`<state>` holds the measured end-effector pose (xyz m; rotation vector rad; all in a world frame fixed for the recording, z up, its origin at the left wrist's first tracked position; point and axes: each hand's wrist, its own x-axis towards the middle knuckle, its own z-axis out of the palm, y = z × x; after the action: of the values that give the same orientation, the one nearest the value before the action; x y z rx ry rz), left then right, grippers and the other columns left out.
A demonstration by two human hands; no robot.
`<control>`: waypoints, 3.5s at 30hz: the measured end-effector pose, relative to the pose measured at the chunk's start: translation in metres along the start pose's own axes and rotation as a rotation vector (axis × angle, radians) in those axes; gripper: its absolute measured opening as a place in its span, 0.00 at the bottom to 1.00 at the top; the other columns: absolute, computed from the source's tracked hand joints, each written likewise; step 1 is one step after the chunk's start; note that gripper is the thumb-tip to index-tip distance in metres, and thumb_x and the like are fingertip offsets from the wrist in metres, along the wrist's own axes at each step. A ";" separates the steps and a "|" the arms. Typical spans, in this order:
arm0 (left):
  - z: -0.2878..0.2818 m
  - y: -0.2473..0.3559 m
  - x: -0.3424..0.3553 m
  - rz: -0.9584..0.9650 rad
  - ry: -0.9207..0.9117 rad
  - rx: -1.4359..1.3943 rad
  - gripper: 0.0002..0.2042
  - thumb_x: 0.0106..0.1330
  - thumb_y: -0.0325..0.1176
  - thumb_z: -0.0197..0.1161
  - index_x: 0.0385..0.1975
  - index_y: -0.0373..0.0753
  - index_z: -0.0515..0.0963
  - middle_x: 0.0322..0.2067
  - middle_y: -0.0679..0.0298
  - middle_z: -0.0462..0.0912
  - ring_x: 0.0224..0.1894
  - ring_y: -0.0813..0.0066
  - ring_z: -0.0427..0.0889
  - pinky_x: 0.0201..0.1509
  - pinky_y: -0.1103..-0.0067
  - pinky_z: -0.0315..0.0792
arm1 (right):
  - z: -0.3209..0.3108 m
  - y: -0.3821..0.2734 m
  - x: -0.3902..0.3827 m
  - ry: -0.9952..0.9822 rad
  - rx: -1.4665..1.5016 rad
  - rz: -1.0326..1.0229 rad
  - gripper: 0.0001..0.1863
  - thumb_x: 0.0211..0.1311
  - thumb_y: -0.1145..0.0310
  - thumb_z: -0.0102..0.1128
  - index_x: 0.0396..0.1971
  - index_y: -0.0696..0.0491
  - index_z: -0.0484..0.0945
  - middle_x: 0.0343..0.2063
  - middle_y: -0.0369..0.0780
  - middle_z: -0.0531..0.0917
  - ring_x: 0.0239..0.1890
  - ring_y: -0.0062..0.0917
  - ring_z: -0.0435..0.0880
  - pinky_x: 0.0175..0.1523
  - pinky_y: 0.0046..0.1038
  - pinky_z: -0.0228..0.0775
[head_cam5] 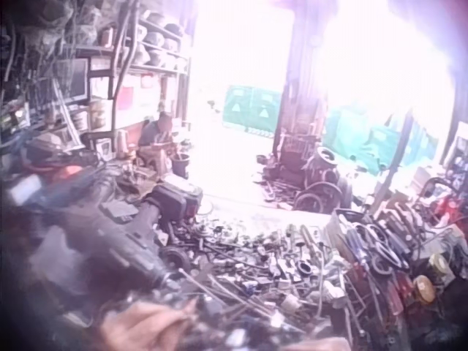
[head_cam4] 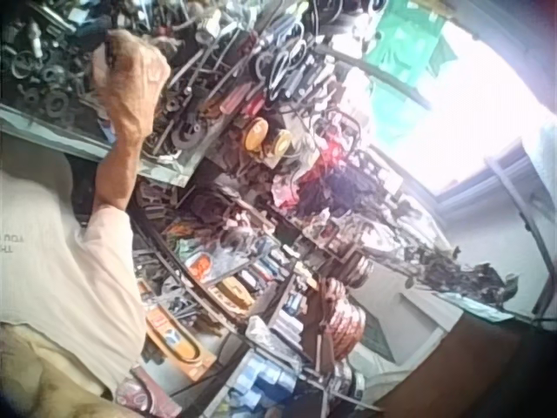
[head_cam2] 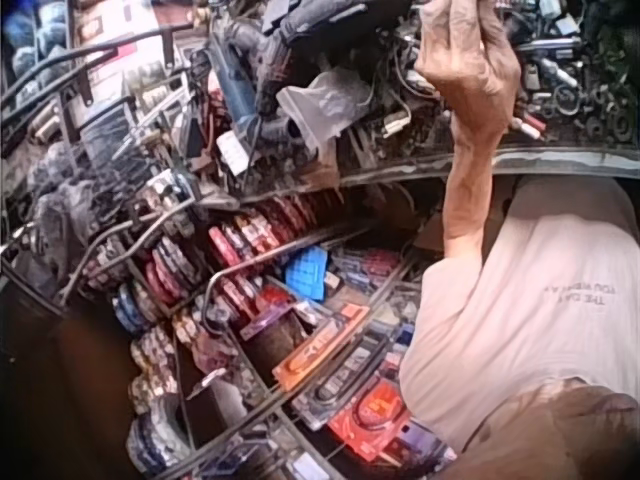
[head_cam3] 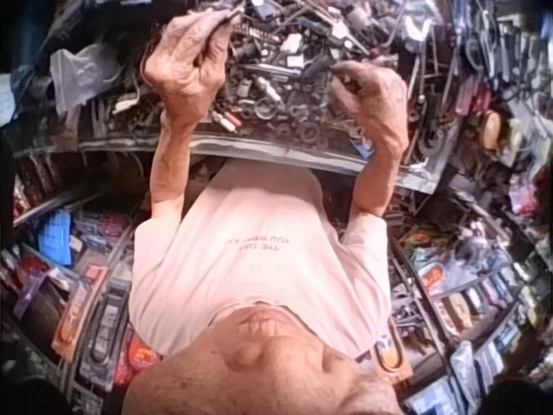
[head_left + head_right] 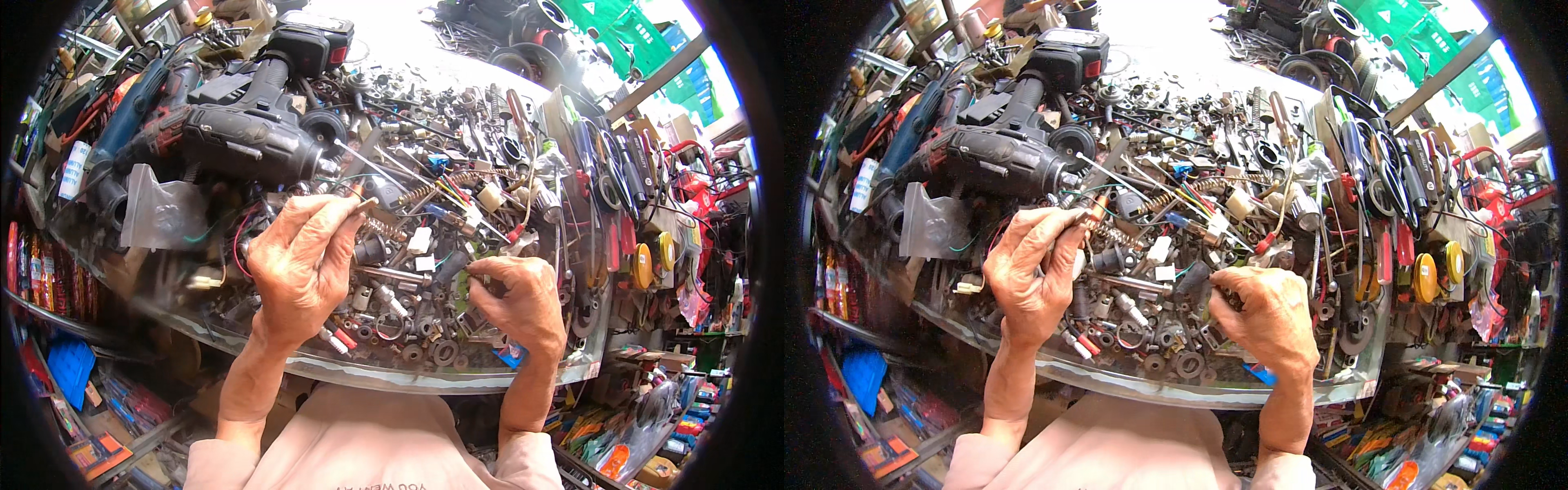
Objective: The person manipulates small mechanical components, including springs and metal rods, on a cluttered workbench. They use a screwdriver to adjust or assemble the parts, handling them one at a time with precision.
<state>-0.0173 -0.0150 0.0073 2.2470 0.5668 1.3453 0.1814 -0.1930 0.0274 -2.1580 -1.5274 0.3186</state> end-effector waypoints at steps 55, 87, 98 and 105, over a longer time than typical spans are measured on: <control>-0.007 -0.015 0.007 -0.089 0.147 0.068 0.08 0.62 0.19 0.70 0.40 0.34 0.85 0.33 0.58 0.84 0.29 0.62 0.85 0.32 0.71 0.78 | 0.046 -0.062 0.041 -0.162 -0.187 -0.322 0.22 0.63 0.66 0.64 0.57 0.54 0.74 0.27 0.45 0.84 0.27 0.40 0.84 0.32 0.42 0.69; 0.002 -0.014 -0.001 -0.018 -0.326 0.348 0.07 0.68 0.28 0.65 0.42 0.35 0.82 0.37 0.57 0.84 0.41 0.55 0.84 0.40 0.66 0.78 | 0.041 -0.041 0.059 -0.081 -0.331 -0.300 0.18 0.66 0.69 0.60 0.55 0.45 0.79 0.22 0.37 0.82 0.24 0.35 0.82 0.31 0.41 0.64; 0.000 -0.017 0.001 -0.038 -0.185 0.393 0.07 0.66 0.31 0.68 0.38 0.36 0.80 0.32 0.59 0.81 0.36 0.58 0.83 0.34 0.67 0.78 | 0.020 -0.037 0.056 -0.079 -0.247 -0.285 0.11 0.58 0.72 0.64 0.42 0.49 0.85 0.20 0.42 0.83 0.26 0.40 0.84 0.32 0.42 0.70; 0.001 -0.015 0.001 -0.085 -0.168 0.307 0.05 0.66 0.27 0.67 0.38 0.35 0.82 0.34 0.55 0.84 0.35 0.53 0.84 0.37 0.65 0.78 | 0.020 -0.020 0.083 -0.017 -0.265 -0.159 0.15 0.67 0.69 0.59 0.52 0.47 0.85 0.21 0.47 0.82 0.27 0.43 0.84 0.36 0.42 0.72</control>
<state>-0.0180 -0.0022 -0.0009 2.5163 0.8466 1.0735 0.1849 -0.1050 0.0269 -2.2137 -1.8265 0.0850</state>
